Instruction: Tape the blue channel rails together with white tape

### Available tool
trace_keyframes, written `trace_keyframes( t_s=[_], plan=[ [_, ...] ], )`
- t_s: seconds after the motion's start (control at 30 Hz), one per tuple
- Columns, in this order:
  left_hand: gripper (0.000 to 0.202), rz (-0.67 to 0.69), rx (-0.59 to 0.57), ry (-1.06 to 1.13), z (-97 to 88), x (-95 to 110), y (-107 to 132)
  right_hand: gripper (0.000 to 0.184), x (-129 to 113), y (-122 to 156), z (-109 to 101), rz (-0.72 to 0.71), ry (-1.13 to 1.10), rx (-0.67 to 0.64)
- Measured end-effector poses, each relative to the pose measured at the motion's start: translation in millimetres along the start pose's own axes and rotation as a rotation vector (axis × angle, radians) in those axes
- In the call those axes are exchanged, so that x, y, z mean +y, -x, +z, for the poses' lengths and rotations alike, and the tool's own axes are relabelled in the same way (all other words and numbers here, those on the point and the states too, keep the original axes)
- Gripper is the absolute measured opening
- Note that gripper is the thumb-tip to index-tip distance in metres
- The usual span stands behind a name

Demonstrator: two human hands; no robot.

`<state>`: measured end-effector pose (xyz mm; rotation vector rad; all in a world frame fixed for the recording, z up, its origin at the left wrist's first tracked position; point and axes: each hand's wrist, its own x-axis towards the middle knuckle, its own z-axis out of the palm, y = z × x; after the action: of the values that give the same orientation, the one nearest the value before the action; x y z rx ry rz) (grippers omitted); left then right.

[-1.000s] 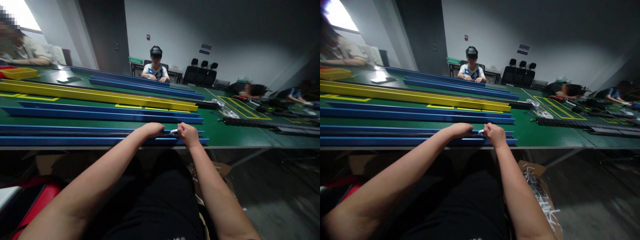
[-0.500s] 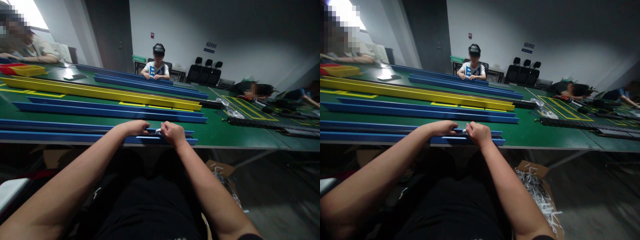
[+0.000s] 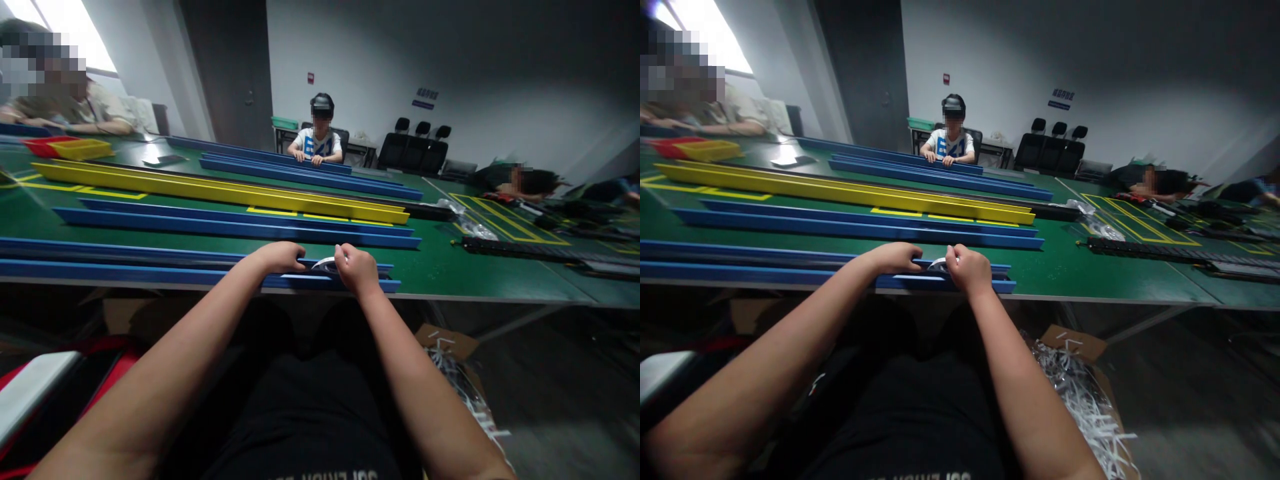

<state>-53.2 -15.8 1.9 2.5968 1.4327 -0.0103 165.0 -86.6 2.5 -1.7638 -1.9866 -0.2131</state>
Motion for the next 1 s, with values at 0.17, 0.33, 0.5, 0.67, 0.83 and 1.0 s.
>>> trace_keyframes(
  t_s=[0.17,0.33,0.5,0.67,0.83,1.0],
  plan=[
    [0.038,-0.009,0.023,0.019,0.4,0.9,1.7,0.049,1.2,1.0,-0.2,0.005,-0.018,0.004],
    [0.041,-0.015,0.017,0.032,0.8,1.0,1.7,0.046,0.7,2.1,-0.3,0.019,-0.022,0.007],
    [0.042,-0.025,0.004,0.028,0.8,-0.1,0.8,0.044,0.3,2.0,-0.7,0.017,-0.035,0.026],
    [0.039,-0.018,0.01,0.021,0.2,0.6,0.6,0.046,0.8,1.3,-1.1,0.014,-0.02,0.014],
    [0.041,-0.019,0.019,0.026,-0.7,3.2,2.3,0.046,1.5,1.9,-3.4,0.013,-0.017,0.011],
    [0.037,-0.017,0.04,0.029,-1.8,5.7,3.9,0.047,1.0,2.9,-7.0,0.012,-0.02,0.015]
  ],
)
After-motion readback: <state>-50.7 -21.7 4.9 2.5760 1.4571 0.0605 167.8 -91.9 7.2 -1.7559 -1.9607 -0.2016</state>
